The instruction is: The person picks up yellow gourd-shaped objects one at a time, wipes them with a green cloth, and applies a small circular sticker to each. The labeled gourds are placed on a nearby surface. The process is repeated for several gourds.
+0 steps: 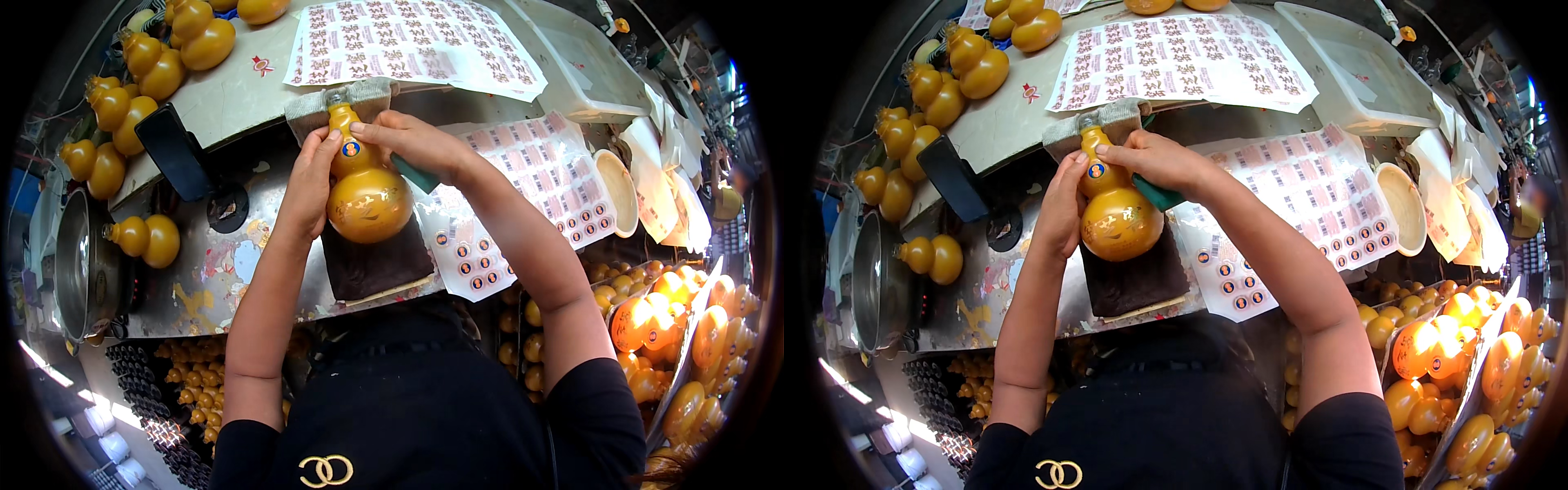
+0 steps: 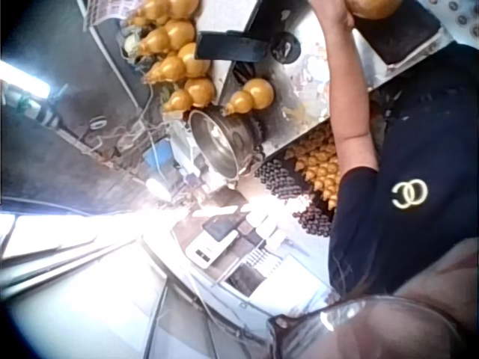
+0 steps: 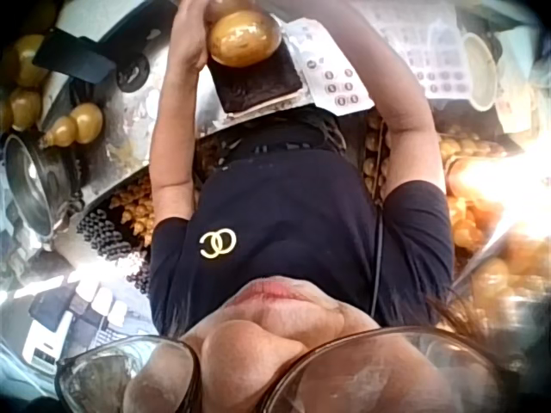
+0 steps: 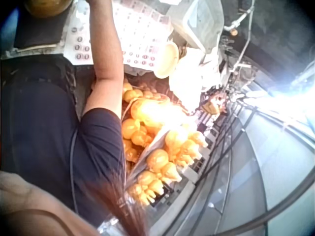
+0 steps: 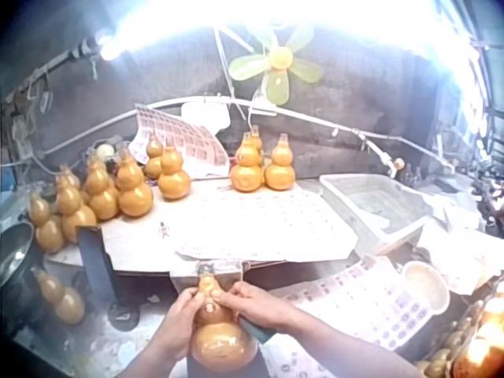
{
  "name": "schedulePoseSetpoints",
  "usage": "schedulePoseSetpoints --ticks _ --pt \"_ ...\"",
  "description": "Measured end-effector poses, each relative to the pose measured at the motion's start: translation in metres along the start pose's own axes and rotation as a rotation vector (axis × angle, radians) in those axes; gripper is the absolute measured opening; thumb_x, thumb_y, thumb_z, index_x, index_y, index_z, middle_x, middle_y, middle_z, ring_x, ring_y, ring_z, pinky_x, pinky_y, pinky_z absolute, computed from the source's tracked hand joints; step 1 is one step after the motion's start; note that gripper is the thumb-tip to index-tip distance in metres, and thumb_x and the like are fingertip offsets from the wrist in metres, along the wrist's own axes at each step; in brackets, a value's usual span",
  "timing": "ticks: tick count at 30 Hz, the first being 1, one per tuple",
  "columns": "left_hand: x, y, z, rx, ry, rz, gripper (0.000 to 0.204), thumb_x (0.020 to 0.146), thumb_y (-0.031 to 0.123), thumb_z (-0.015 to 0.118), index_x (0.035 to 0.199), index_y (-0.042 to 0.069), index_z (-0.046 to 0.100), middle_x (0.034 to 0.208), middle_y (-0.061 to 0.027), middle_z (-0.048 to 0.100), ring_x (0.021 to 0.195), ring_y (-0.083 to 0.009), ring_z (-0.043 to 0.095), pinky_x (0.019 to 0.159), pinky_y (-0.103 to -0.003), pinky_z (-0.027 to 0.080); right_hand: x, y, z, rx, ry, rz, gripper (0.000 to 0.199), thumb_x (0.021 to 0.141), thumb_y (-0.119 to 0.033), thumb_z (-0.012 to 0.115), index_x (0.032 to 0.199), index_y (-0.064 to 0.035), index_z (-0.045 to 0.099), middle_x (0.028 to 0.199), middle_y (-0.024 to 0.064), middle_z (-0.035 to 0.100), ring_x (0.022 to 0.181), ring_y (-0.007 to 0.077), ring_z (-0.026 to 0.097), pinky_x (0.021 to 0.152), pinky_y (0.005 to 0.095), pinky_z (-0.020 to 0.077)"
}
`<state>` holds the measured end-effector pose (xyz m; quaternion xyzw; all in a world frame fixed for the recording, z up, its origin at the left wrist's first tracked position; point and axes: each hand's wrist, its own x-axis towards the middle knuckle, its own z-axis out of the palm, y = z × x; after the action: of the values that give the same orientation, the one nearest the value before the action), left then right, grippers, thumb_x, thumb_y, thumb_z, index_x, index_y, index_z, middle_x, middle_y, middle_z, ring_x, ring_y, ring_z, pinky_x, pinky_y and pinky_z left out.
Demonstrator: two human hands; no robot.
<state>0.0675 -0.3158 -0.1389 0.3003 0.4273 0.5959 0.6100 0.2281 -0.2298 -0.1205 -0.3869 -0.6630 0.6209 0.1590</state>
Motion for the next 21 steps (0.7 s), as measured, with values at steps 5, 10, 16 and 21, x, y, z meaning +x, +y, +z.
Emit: schedulePoseSetpoints --ticks 5,10,16,21 --pt "-0.002 -0.002 -0.007 0.044 -0.052 0.005 0.042 0.097 0.030 0.053 0.128 0.002 0.044 0.112 -0.0069 0.057 0.102 -0.0121 0.056 0.088 -0.026 0.046 -0.004 0.008 0.002 -0.083 0.058 -0.117 0.055 0.083 -0.054 0.065 0.090 0.0000 0.055 0.074 0.0035 0.056 0.067 0.0092 0.052 0.060 0.0222 0.0438" --pt "-0.002 -0.014 -0.011 0.157 -0.084 0.127 0.049 0.097 0.033 0.052 0.132 0.001 0.040 0.117 -0.0077 0.055 0.105 -0.0118 0.055 0.089 -0.025 0.045 -0.005 0.012 0.002 -0.102 -0.006 -0.091 0.041 0.090 -0.041 0.063 0.100 -0.0016 0.053 0.084 0.0026 0.059 0.077 0.0055 0.054 0.067 0.0198 0.0434" --pt "-0.005 -0.013 -0.012 0.169 -0.116 0.143 0.053 0.098 0.037 0.050 0.135 0.000 0.038 0.121 -0.0089 0.054 0.109 -0.0128 0.054 0.091 -0.025 0.045 -0.008 0.018 0.000 0.033 -0.047 -0.134 0.040 0.090 -0.041 0.063 0.099 -0.0032 0.053 0.082 0.0006 0.058 0.074 0.0049 0.052 0.066 0.0199 0.0417" --pt "-0.005 -0.009 -0.019 0.148 -0.138 0.074 0.059 0.098 0.041 0.048 0.139 0.001 0.035 0.125 -0.0091 0.054 0.112 -0.0143 0.053 0.095 -0.025 0.043 -0.006 0.021 0.001 0.254 -0.041 -0.106 0.044 0.086 -0.046 0.067 0.091 -0.0037 0.056 0.073 0.0008 0.056 0.064 0.0069 0.051 0.059 0.0218 0.0424"
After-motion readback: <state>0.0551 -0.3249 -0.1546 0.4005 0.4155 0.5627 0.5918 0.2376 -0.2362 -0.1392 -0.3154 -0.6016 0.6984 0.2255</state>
